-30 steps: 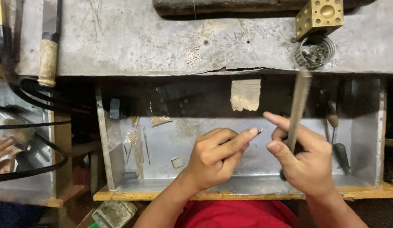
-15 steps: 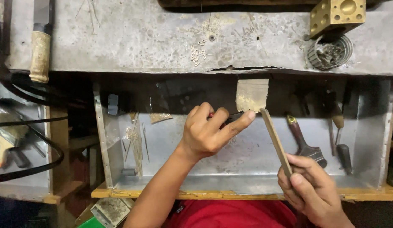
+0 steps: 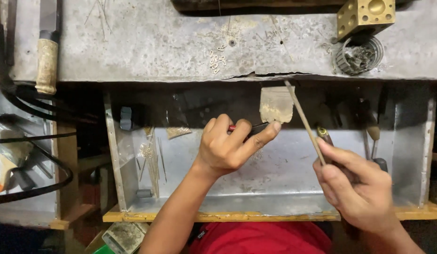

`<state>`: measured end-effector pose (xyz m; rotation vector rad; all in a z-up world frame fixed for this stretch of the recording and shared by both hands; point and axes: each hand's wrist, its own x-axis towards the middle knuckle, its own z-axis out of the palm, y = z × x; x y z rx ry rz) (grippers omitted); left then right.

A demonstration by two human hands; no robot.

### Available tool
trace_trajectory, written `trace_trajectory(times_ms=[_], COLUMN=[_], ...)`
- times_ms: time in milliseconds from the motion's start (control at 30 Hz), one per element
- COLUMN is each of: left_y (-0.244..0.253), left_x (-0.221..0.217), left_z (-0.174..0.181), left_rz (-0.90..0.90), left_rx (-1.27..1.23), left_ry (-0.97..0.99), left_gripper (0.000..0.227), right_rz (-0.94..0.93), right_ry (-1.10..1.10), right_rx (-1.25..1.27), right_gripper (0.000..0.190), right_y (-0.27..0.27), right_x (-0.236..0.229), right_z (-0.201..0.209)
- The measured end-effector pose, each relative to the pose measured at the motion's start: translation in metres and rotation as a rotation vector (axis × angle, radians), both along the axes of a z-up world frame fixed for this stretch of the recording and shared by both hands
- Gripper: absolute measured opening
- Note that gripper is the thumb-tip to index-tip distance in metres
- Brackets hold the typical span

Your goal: The person holds a small metal piece with pliers and repeatedly files its surface using a metal file. The person rotates the piece to file different edges and surfaces.

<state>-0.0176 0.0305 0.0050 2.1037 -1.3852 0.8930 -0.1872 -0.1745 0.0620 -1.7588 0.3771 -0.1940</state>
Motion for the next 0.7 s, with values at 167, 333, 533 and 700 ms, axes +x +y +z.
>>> trace_trajectory(times_ms=[167, 333, 533, 700], left_y=[-0.001, -0.004, -0.006, 0.000], left_x=[0.003, 0.003, 0.003, 0.003], left_z=[0.004, 0.012, 0.019, 0.001], left_rz=[0.019, 0.022, 0.093, 0.029], left_rx=[-0.004, -0.014, -0.064, -0.027], left_ry=[0.004, -0.010, -0.064, -0.013], left_gripper=[0.035, 0.038, 0.021, 0.035], right_rz=[0.054, 0.175, 0.306, 0.063], right_ry=[0.130, 0.029, -0.158, 0.014], right_rx=[0.286, -0.477, -0.529, 0.510], right_gripper=[0.047, 0.040, 0.039, 0.047], right_y=[-0.005, 0.003, -0.001, -0.007], right_x=[-0.040, 0.008, 0.025, -0.039], right_z=[-0.016, 0.007, 0.012, -0.021])
